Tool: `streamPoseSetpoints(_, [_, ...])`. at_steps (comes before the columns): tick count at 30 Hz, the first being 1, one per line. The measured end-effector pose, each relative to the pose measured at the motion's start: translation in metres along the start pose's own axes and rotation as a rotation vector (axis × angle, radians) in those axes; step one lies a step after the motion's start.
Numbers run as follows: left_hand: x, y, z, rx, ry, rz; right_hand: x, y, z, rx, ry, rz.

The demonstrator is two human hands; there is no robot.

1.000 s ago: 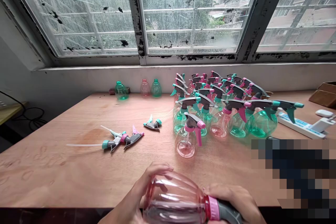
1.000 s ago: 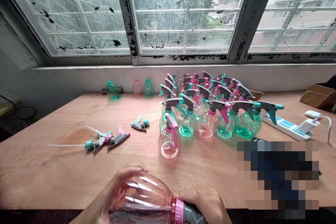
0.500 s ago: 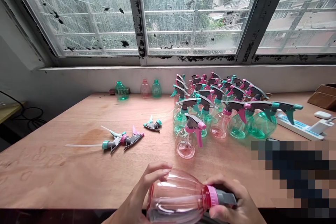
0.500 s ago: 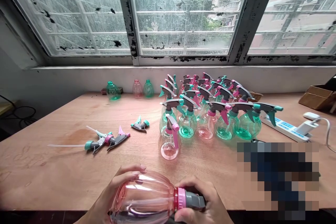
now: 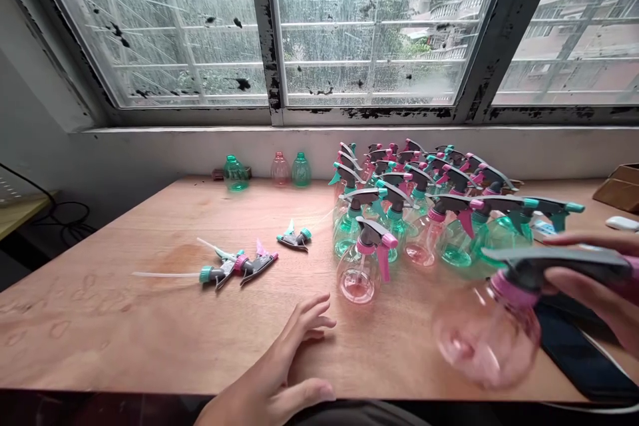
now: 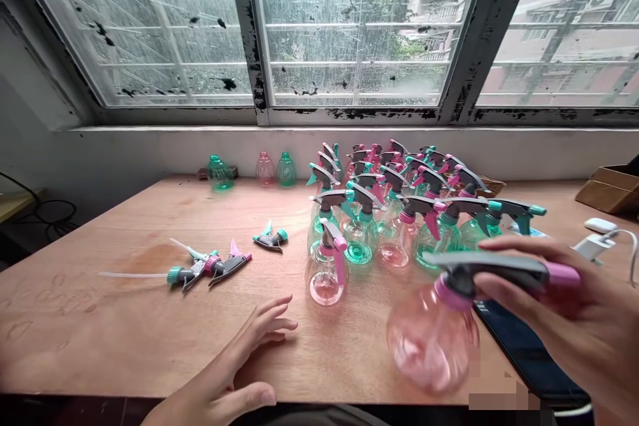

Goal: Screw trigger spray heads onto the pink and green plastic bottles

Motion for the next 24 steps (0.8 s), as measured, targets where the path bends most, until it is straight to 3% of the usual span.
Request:
streamPoseSetpoints(2, [0.000,0.002,0.000,0.004,-0.010,0.009,-0.015,0.008,0.019,-0.131,0.040,0.072])
streamPoseSetpoints(3, [0.000,0.003,0.001,0.001,-0.015,0.009,-0.033,0.010,0.025,-0.193,-0.030,0.144])
streamPoseSetpoints(7, [0.000,0.002,0.002,-0.006,-0.030,-0.010,-0.089,0.001,0.040,-0.177,-0.213,0.202])
streamPoseSetpoints(9, [0.000,0.001,0.002,-0.012,-0.028,-0.025,-0.104,-0.002,0.041,-0.152,-0.253,0.211])
streamPoseSetpoints(15, [0.003,-0.001,0.001,0.020,-0.027,-0.090,-0.115,-0.010,0.038,-0.108,-0.242,0.225])
streamPoseSetpoints(19, [0.009,-0.009,0.002,0.077,-0.029,-0.209,-0.116,-0.013,0.035,-0.138,-0.151,0.204])
streamPoseSetpoints(22, [0.022,-0.016,0.002,0.115,0.060,-0.185,-0.115,-0.016,0.032,-0.125,-0.101,0.147])
streamPoseSetpoints(24, [0.039,-0.018,0.002,0.123,0.193,-0.093,-0.115,-0.017,0.028,-0.129,-0.089,0.129])
Point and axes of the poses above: each hand's wrist, its own z-axis towards the middle knuckle, its own x-axis out of the back of the hand, y = z × x, the point moved 7 cm from there along z, towards the middle knuckle, and after that the axes turned 14 degrees about x, right-handed, at the moved point
